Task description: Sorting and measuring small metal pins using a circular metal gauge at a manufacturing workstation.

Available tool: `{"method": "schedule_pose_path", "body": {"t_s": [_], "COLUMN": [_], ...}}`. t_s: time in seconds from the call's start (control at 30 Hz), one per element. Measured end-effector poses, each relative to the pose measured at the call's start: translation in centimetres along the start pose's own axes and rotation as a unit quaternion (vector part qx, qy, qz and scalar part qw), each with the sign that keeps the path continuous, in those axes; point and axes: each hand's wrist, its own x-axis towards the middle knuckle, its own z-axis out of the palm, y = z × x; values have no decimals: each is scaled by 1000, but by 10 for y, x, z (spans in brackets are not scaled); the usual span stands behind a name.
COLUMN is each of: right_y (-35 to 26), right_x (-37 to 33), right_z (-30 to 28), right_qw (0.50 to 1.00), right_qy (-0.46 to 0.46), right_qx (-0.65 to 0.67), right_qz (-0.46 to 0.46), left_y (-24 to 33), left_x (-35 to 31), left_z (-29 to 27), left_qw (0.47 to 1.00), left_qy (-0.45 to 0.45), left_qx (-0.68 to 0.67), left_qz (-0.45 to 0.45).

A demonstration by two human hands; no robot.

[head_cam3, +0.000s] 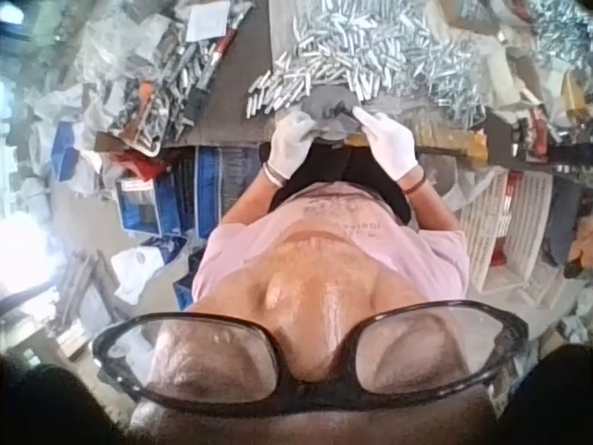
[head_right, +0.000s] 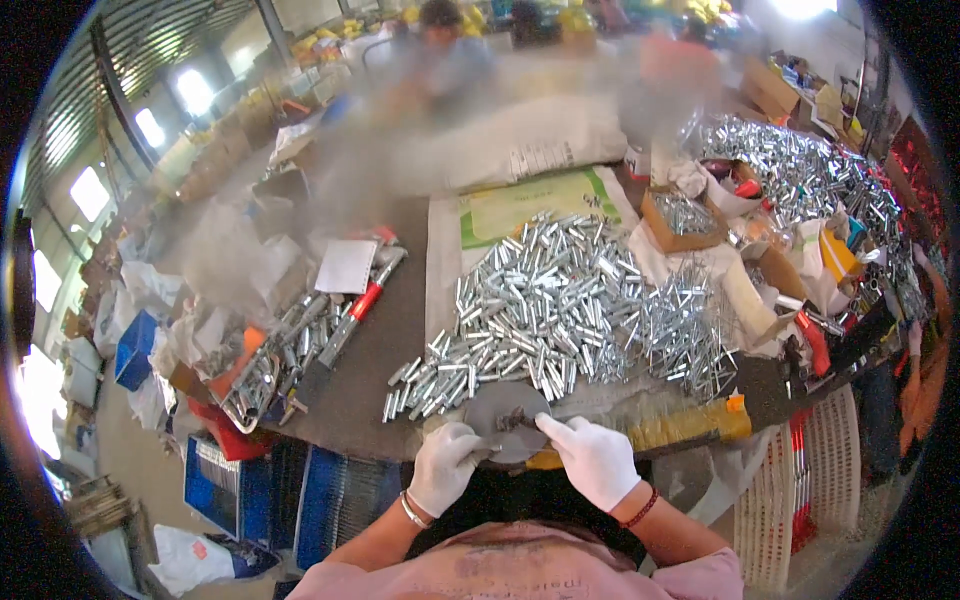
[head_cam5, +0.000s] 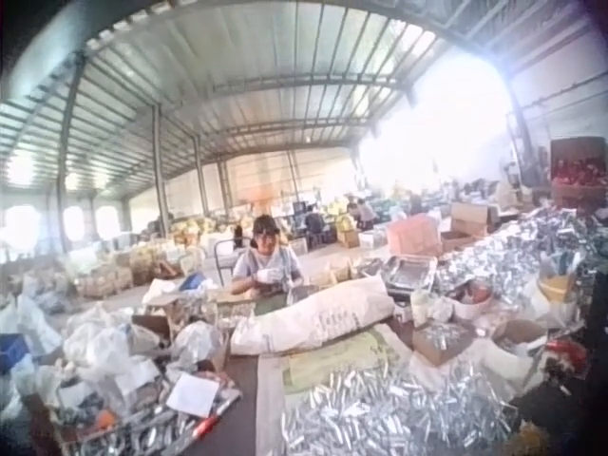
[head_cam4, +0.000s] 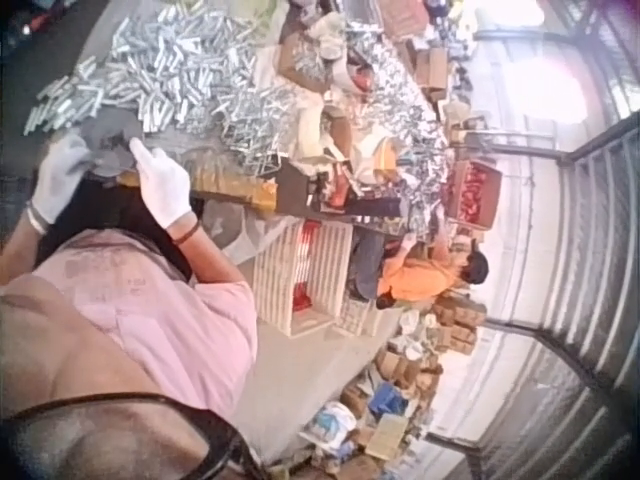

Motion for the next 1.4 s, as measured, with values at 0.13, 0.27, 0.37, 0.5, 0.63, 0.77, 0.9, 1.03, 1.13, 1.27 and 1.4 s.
{"method": "schedule_pose_path", "body": {"t_s": [0.13,0.27,0.37,0.5,0.63,0.77,0.9,1.03,1.13,1.27,1.4], "right_y": [-6,4,-6,-9,-12,-25,-20,-17,-2,4,-13], "right_x": [-5,-1,2,1,-5,-15,-21,-2,16,25,5], "right_z": [-5,-2,-8,-13,-3,-1,2,-3,3,4,16], "right_qw": [999,997,999,999,997,986,996,994,992,999,998], "right_qy": [-34,-62,-1,-8,40,107,-66,-19,-49,-19,-64], "right_qx": [7,-43,-33,47,43,93,-26,110,110,-33,-18], "right_qz": [21,-26,-19,-15,-47,-83,-49,12,33,-12,6], "left_y": [3,-6,-11,-13,-17,-18,-16,-13,-14,-14,-22], "left_x": [-5,-5,6,18,10,1,-1,2,3,4,-1], "left_z": [0,4,1,6,12,16,13,11,9,10,14], "left_qw": [1000,1000,999,999,999,998,999,999,999,999,995], "left_qy": [11,10,-3,17,5,1,9,15,13,10,-2], "left_qx": [-1,5,-12,-37,-47,-59,-51,-34,-38,-52,-86], "left_qz": [9,22,47,25,3,-15,-6,4,-2,-14,-39]}}
